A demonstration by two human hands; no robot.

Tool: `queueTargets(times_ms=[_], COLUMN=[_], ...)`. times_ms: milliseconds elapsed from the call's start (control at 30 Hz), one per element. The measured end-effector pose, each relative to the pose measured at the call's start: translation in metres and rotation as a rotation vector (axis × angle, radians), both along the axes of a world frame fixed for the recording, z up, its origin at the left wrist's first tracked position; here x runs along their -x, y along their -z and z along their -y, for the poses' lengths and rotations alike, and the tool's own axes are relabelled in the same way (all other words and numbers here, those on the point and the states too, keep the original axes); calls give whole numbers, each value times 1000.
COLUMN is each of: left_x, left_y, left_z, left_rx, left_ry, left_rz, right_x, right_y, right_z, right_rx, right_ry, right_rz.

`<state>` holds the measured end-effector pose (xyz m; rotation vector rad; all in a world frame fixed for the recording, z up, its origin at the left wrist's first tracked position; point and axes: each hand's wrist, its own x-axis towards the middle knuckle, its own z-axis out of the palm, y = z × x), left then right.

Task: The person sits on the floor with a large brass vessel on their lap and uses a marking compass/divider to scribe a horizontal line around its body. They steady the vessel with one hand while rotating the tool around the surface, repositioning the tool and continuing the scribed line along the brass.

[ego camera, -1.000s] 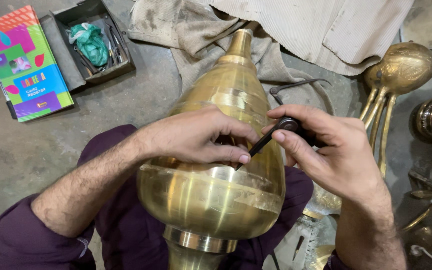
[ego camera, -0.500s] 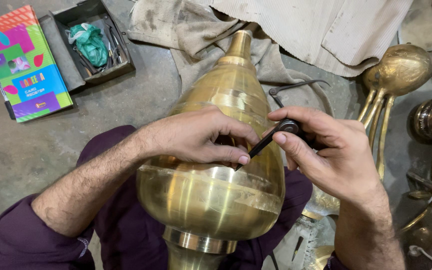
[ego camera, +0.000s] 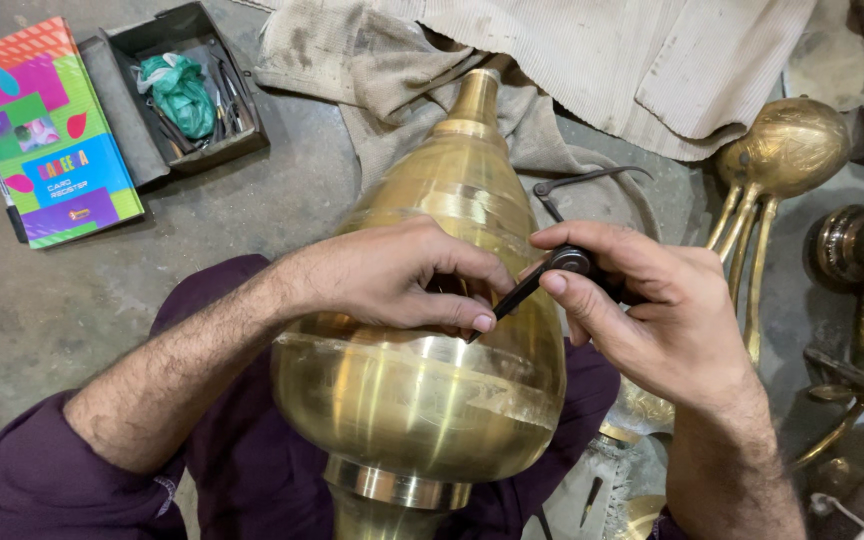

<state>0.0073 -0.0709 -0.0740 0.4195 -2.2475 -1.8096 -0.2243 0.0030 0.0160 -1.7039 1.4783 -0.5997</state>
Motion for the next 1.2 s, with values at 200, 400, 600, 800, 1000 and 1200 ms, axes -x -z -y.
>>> queueTargets(times_ms=[200, 400, 600, 800, 1000, 1200], left_x=[0, -1, -4, -6, -12, -4], left_y=[1, 6, 7, 8, -8, -28], left_z=[-1, -1, -3, -4, -8, -40], left_rx=[-39, 28, 53, 27, 22, 93], left_ry=[9, 10, -2, 17, -3, -169], left_rz=[35, -75, -94, -162, -177, -126], right_x=[1, 8, 9, 1, -4, -10], right_y=[1, 0, 1, 4, -10, -24], right_z=[0, 0, -1, -7, -16, -26], right_rx=[11, 133, 191, 199, 296, 309], right_ry=[-19, -163, -202, -132, -183, -139], right_rz=[-15, -66, -79, -116, -140, -202])
